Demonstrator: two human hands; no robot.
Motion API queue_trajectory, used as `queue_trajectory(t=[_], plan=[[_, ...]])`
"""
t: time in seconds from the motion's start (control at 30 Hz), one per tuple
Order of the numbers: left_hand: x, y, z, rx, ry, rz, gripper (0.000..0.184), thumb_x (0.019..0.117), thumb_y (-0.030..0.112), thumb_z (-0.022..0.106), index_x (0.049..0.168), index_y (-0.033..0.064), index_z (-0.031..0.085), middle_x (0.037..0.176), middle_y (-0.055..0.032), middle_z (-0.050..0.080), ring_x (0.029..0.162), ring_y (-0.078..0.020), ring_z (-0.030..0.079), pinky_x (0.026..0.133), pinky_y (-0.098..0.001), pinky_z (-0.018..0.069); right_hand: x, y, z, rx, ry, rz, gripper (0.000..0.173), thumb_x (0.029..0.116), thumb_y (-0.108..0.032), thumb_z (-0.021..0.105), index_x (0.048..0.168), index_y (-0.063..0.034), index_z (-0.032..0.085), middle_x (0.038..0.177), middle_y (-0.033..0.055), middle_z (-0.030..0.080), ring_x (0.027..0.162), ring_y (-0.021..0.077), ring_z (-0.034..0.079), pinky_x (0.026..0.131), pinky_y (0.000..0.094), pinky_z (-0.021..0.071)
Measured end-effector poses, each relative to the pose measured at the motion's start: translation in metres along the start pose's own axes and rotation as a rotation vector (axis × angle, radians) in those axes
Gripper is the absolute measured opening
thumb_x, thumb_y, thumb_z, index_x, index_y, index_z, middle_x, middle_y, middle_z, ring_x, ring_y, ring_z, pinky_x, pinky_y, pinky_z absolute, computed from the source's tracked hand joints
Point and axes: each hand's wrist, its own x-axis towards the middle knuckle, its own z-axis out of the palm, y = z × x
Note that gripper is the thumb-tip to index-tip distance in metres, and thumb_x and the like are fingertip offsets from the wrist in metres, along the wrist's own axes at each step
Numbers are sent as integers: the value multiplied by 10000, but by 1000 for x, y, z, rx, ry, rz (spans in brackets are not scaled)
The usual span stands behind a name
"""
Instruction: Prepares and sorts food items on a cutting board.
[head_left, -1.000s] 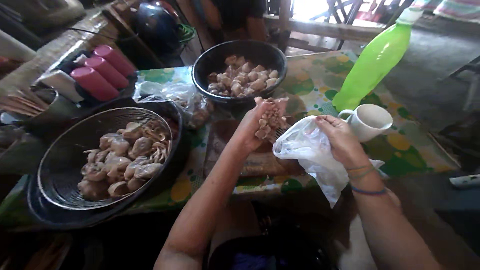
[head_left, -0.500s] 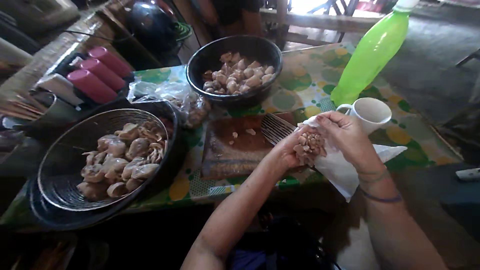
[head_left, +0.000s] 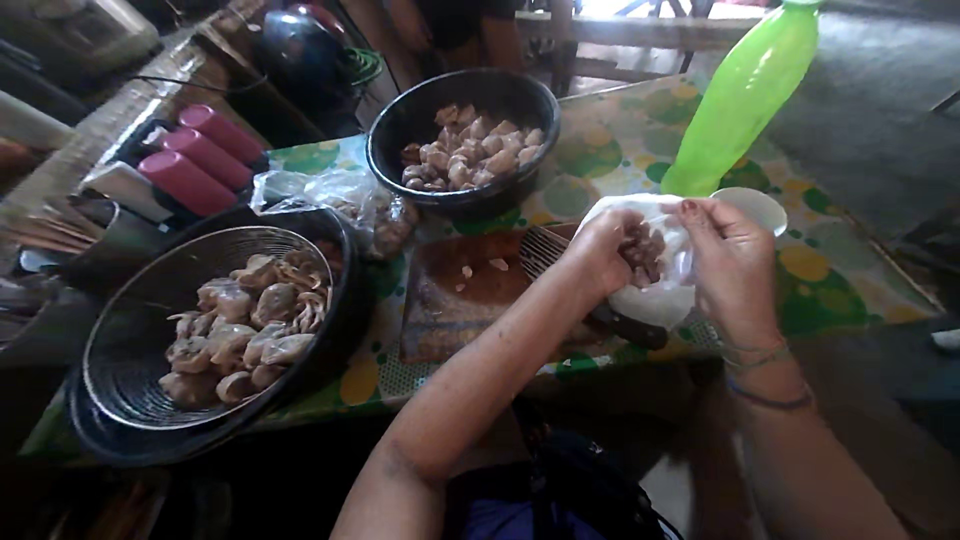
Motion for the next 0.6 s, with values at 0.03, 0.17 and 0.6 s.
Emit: queue_trajectory(t=[0.03,0.17,0.6], plan=[[-3,3,3,61,-1,-4,151,1036,178,452,938,98,534,747,-39,531,590,-144,515,552,-305,493,4,2,-3,46,11,37,210,1054,-226,572,1119,-75,703,957,-45,698,658,-20,601,569,164,515],[-18,14,3,285,-90,11,321,1012,101,466,1326,45,504,1163,-159,602,905,-238,622,767,-421,545,10,3,-10,105,46,55,199,1055,-255,569,1108,-104,687,933,-64,693,632,-17,598,538,157,506],[-45,14,-211,1482,606,337,439,986,225,704,1379,50,619,1352,-282,582,1228,-433,601,1032,-592,497,8,-3,-7,115,25,22,170,1058,-176,538,1094,-62,660,928,-93,682,721,-45,621,646,147,532]])
